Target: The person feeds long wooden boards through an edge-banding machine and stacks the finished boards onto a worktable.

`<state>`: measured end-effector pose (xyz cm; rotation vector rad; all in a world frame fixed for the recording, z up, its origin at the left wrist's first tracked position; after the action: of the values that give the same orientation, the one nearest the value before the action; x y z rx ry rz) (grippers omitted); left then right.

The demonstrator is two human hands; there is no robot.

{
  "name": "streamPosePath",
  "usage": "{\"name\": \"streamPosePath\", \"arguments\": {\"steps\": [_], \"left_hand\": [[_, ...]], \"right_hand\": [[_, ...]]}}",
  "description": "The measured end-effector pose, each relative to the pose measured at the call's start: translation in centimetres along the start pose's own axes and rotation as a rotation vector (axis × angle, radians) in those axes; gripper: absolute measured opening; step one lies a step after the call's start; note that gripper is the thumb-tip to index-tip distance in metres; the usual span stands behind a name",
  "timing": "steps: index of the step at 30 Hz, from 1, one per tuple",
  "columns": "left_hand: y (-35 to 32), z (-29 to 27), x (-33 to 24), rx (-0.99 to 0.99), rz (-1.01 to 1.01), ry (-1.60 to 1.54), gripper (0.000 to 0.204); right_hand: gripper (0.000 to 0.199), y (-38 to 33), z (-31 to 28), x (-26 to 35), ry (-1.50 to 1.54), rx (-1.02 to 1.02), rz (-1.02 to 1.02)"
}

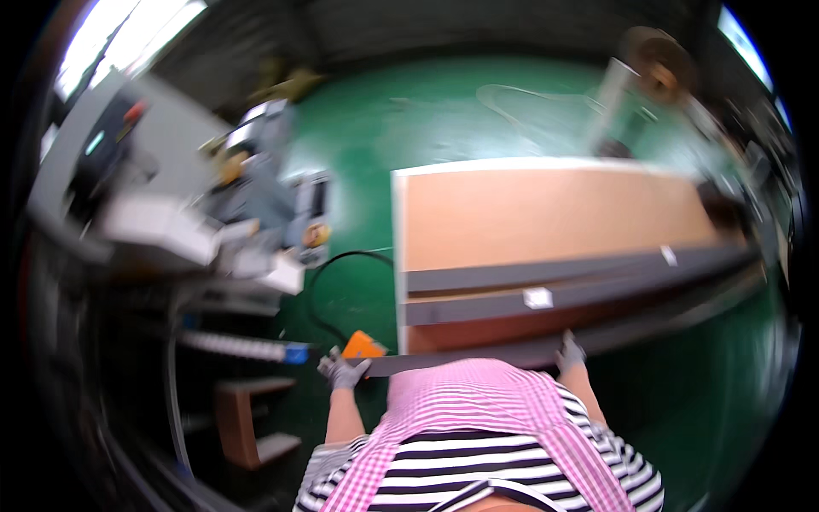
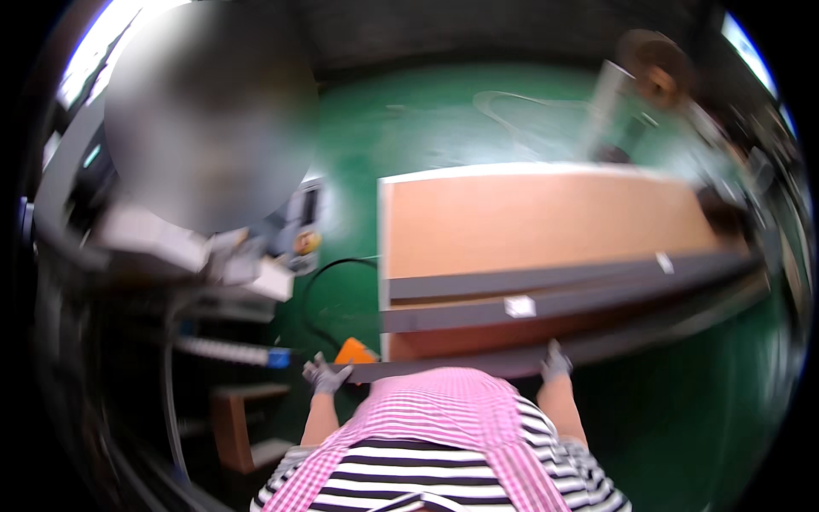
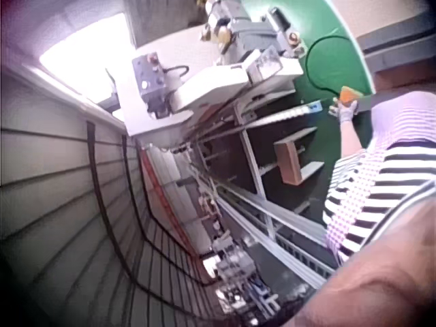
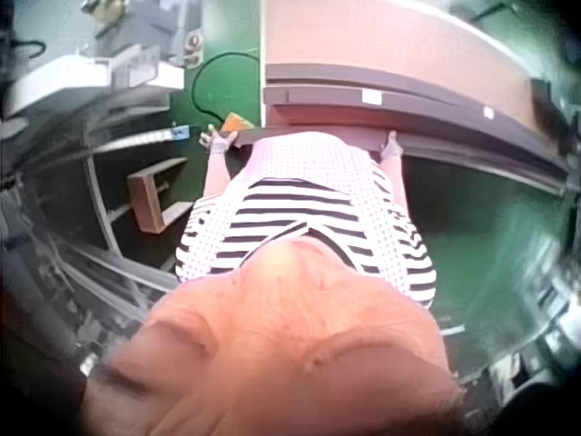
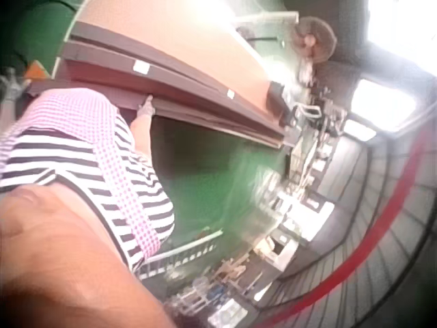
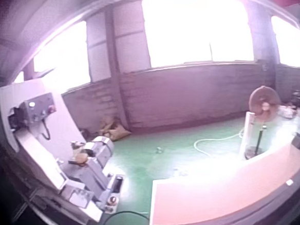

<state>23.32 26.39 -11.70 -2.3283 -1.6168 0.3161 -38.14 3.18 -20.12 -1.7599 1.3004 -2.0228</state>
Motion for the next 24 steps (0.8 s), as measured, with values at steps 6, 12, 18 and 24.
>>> {"name": "streamPosePath", "arguments": {"steps": [6,12,18,24], "left_hand": [[1.4,-1.1,-0.8,0.177,-0.126,-0.365,0.081],[0.6,-1.0,-3.9,0.197,-0.069,-0.275,0.093],[-0.4,0.7,-8.8,0.21,0.062,-0.317,0.089],[-2.6,-0.7,-8.5,0.061,0.148,-0.088,0.082]], "right_hand": [[0.082,1.5,1.1,1.6,-0.557,0.121,-0.149],[0.082,-2.2,11.0,4.3,-0.972,0.292,-0.338],[0.083,-3.6,16.0,4.7,-1.161,0.397,-0.427],[0.083,-4.5,18.0,4.5,-1.274,0.448,-0.466]]}}
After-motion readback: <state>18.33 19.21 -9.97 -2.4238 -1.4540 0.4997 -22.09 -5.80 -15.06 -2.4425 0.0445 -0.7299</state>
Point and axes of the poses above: each hand's wrist, its own y-axis towards the middle knuckle, its own z-axis out of the palm, x = y × z, the point moved 6 cm from there along y, towards the middle knuckle, and after that the axes turned 9 degrees about -z, right-handed, at the moved point
